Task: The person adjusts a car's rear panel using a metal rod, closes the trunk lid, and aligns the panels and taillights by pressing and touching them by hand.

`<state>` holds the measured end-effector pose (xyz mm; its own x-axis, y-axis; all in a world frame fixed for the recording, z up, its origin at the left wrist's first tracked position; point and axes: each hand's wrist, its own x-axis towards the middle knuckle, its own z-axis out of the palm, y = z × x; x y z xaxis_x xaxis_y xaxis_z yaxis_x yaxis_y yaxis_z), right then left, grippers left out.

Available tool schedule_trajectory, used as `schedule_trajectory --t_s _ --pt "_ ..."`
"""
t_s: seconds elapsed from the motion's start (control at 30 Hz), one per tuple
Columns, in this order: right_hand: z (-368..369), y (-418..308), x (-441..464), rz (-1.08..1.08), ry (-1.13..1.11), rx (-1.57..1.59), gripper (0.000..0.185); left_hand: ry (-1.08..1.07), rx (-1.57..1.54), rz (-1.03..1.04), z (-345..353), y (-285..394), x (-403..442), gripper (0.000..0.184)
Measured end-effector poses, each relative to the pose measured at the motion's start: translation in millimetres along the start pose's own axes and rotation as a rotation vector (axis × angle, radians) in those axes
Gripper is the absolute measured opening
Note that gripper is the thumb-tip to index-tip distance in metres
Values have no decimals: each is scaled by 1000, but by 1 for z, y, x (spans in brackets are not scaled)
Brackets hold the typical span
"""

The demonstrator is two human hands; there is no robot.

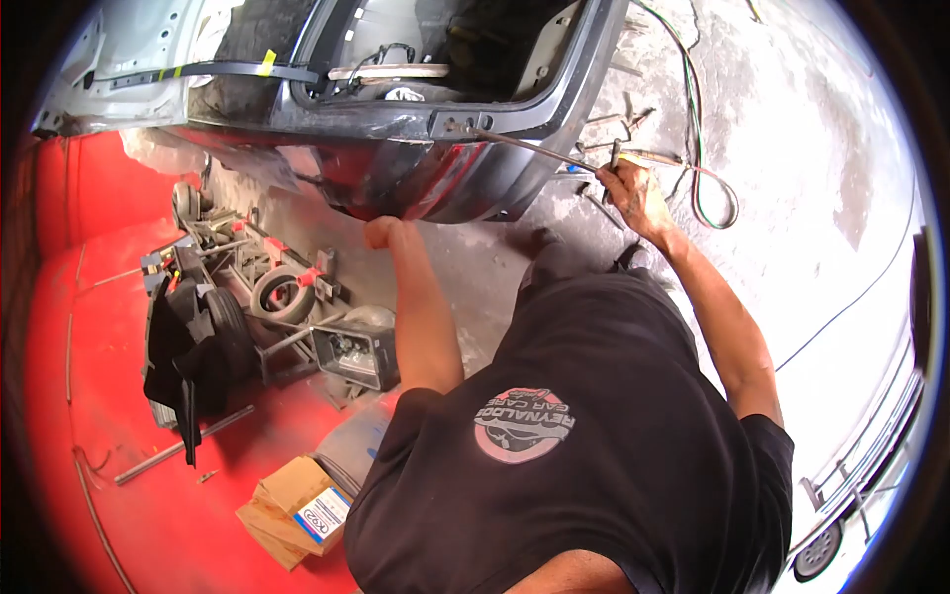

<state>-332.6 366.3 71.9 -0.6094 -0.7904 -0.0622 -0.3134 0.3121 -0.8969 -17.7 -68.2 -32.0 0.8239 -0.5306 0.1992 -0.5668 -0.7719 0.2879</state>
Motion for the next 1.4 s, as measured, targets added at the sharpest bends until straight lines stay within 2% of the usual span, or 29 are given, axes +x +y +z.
schedule_trajectory --t_s 0.07,0.1,0.13,0.17,0.2,0.23,0.27,0.33,0.4,0.47,0.57,0.67,0.77,0.93,1.03,1.17,1.4 --pt "-2 -7 -3 93 -35 115 19 -159 -606 -176 -48 -8 -27 10" --pt "-4 -8 -6 5 3 69 18 -238 -855 -260 -68 -11 -36 10" --pt "-8 -7 -10 -82 43 25 18 -327 -1024 -322 -84 -17 -43 11" --pt "-15 -6 -16 -71 38 2 19 -435 -1120 -350 -93 -26 -45 12" --pt "-23 -5 -22 -60 33 -21 20 -606 -1119 -315 -89 -43 -41 12" --pt "-36 -4 -29 104 -30 36 21 -776 -1106 -271 -83 -60 -36 13" --pt "-45 3 -39 92 -3 66 22 -949 -1090 -225 -67 -82 -29 15" --pt "-59 20 -58 71 23 94 23 -1398 -940 84 2 -140 -16 15" --pt "-69 34 -78 52 3 44 24 -1573 -1065 -250 -23 -165 -78 12" --pt "-74 36 -98 80 15 93 25 -1603 -980 -359 -77 -157 -144 9" --pt "-81 48 -122 175 20 175 28 -1843 -1131 -169 -125 -131 -199 11" --pt "-90 48 -138 274 8 221 32 -1921 -1104 57 -152 -99 -227 22" --pt "-97 41 -145 304 -19 230 28 -1959 -1086 80 -160 -86 -243 26" --pt "-101 44 -149 279 -7 207 27 -2132 -1048 197 -169 -87 -254 22" --pt "-106 44 -149 263 -4 194 27 -2013 -1050 285 -177 -90 -255 20" --pt "-112 44 -147 246 -4 205 27 -2024 -1027 253 -175 -86 -250 12" --pt "-121 41 -141 230 -40 153 26 -2106 -934 333 -180 -85 -250 16"
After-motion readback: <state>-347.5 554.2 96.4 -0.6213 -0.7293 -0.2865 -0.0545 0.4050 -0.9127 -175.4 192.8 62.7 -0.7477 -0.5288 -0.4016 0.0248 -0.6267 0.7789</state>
